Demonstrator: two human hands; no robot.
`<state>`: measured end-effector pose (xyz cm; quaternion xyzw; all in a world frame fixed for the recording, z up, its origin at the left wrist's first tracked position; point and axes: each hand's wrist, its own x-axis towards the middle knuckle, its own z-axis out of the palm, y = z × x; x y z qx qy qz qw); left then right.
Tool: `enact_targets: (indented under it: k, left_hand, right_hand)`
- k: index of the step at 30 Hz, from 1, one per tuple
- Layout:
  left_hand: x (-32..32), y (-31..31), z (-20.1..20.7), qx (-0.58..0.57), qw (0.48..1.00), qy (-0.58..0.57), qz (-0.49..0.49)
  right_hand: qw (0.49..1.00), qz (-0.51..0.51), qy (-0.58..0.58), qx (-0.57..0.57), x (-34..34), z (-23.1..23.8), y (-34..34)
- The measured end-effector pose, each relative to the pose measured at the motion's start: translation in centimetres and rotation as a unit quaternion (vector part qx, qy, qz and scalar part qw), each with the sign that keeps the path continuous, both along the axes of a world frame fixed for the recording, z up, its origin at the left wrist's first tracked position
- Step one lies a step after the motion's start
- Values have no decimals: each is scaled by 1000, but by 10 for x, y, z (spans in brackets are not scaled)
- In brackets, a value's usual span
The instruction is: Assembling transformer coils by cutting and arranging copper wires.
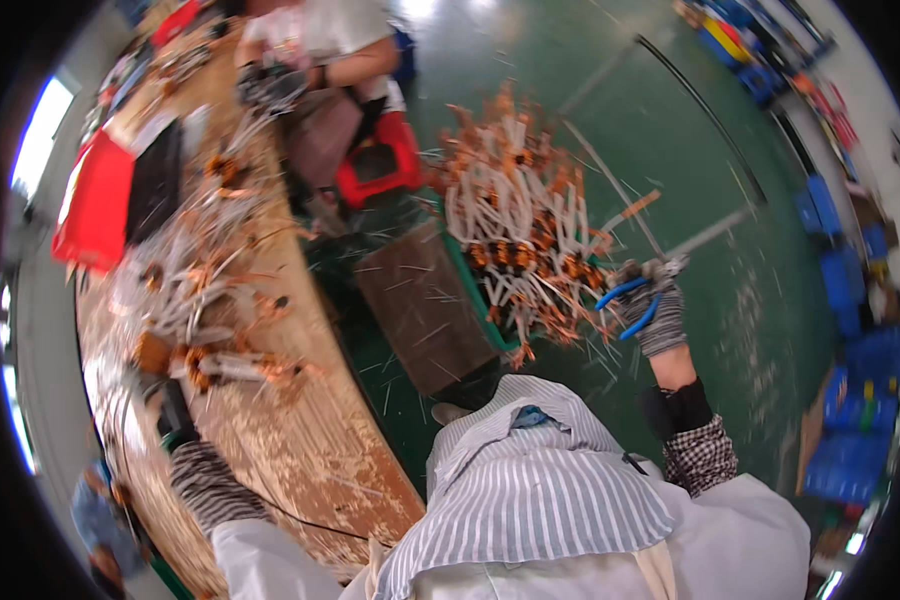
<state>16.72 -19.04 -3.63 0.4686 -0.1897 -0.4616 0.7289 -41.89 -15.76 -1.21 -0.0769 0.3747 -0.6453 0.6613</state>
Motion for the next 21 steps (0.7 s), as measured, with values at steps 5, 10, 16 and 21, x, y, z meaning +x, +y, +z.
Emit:
enact_targets:
  k: [5, 10, 16, 21]
  left_hand:
    - [105, 2, -15, 74, 987, -113, 87]
    - [202, 92, -17, 146, 918, -269, 253]
    - [-8, 140, 18, 198, 873, -363, 257]
    - [-111, 215, 20, 392, 819, -299, 293]
  right_hand:
    - [986, -71, 85, 124, -36, -30, 40]
    - [969, 52, 113, 212, -55, -60, 31]
    - [952, 118, 140, 245, -44, -150, -65]
    - [905, 135, 315, 250, -1, -250, -198]
